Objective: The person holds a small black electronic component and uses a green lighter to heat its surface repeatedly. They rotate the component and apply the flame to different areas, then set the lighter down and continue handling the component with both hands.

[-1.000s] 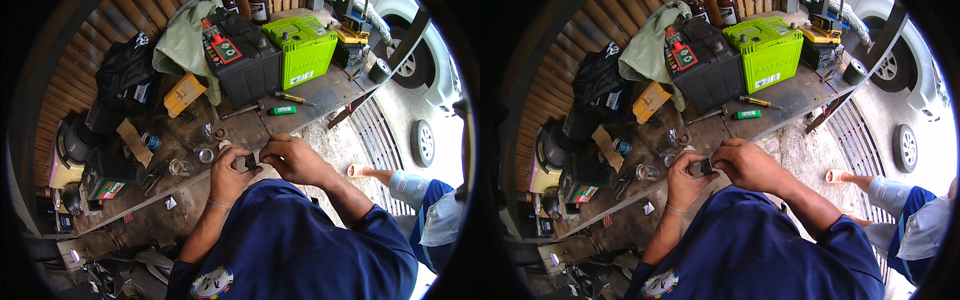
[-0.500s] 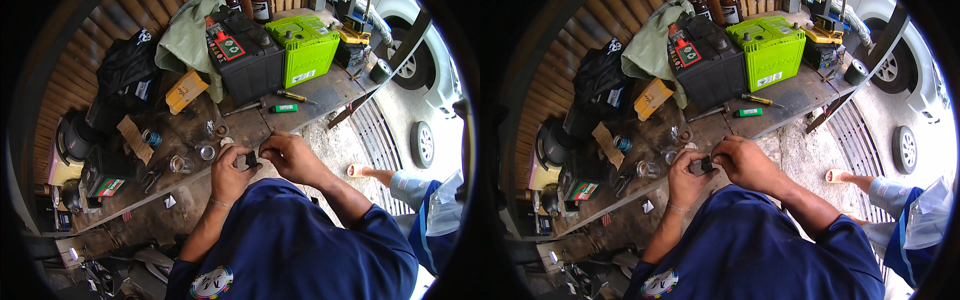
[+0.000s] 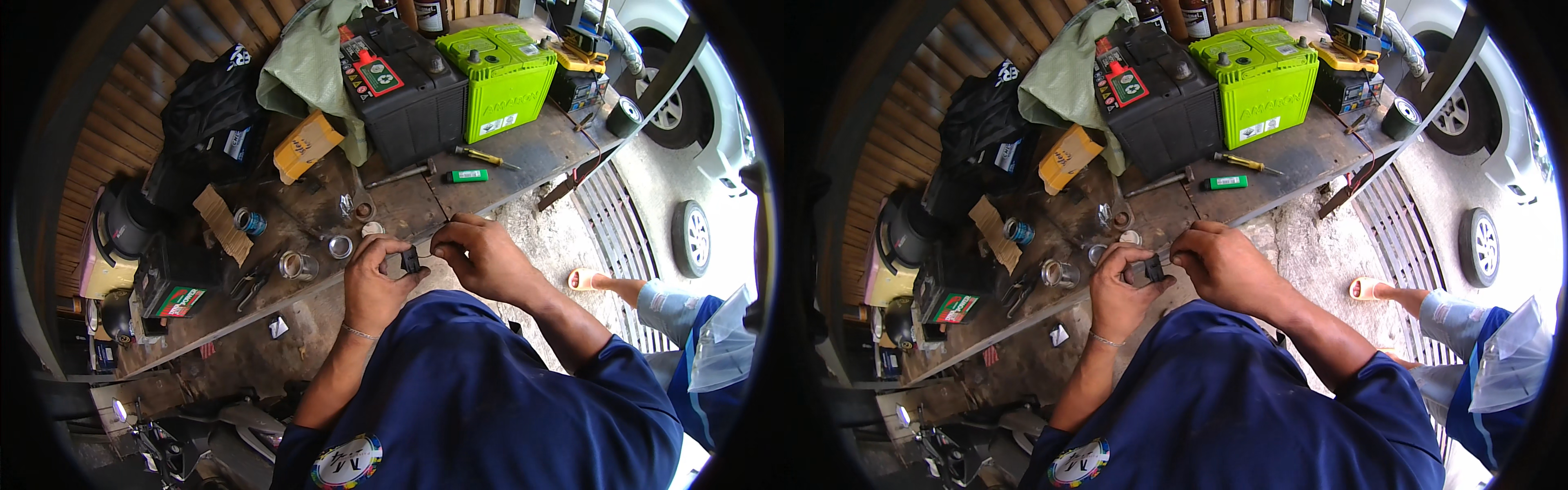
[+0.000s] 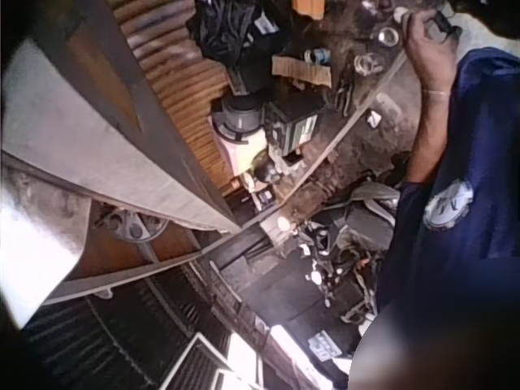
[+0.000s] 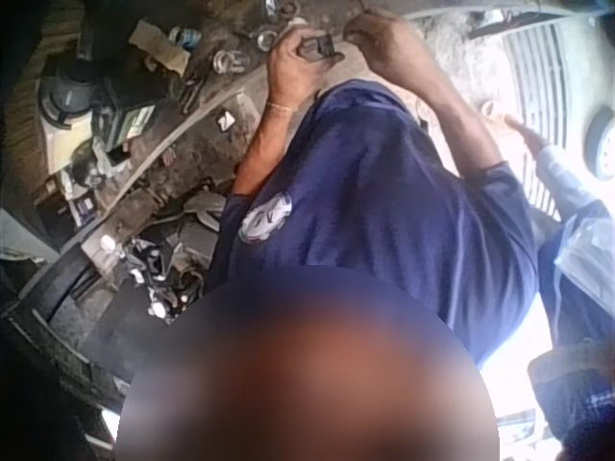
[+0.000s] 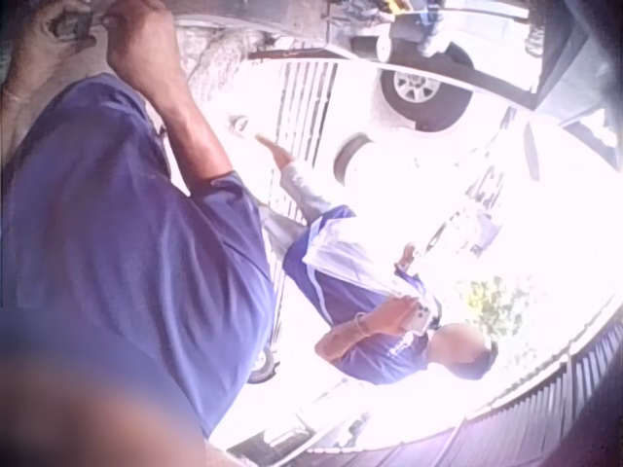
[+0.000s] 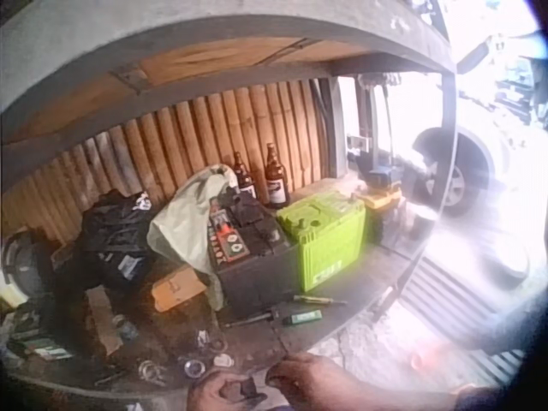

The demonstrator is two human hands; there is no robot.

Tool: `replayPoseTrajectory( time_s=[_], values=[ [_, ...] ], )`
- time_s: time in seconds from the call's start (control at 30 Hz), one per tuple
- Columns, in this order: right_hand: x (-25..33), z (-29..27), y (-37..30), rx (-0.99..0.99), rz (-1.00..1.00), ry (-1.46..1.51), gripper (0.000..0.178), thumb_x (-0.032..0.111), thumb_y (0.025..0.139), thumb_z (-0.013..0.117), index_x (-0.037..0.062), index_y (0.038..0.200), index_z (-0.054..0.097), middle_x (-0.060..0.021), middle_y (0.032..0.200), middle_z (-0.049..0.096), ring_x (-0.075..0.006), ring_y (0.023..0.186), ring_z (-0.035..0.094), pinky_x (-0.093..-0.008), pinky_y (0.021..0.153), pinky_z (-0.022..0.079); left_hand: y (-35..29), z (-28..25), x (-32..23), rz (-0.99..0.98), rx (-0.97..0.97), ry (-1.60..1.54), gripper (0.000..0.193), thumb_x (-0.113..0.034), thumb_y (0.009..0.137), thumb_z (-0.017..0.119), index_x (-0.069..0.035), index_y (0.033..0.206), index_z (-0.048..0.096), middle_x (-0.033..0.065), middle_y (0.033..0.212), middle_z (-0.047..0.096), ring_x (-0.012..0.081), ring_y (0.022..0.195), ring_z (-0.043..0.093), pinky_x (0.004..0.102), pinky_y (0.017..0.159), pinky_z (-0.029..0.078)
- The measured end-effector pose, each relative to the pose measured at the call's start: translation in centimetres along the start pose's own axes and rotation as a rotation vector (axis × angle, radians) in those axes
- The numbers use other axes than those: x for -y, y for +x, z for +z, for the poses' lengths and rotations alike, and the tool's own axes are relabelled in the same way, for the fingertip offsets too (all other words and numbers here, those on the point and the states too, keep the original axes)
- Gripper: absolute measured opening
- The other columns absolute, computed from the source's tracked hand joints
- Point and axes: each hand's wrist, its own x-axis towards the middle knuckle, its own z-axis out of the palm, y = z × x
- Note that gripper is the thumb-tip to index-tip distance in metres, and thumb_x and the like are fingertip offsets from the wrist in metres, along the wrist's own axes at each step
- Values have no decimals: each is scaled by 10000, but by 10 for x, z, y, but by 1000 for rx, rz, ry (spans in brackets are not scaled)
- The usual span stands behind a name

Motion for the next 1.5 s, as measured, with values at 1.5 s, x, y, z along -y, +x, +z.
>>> replayPoseTrajectory(
  time_s=[1.5],
  values=[
    [6,10,0,-24,123,9,97,54,933,689,-21,984,721,-212,951,696,-429,933,687,-488,823,551,-4,4,4,2,-76,21,446,-59,630,975,-84,999,726,16,1029,693,131,740,548,279,631,456]
  ],
)
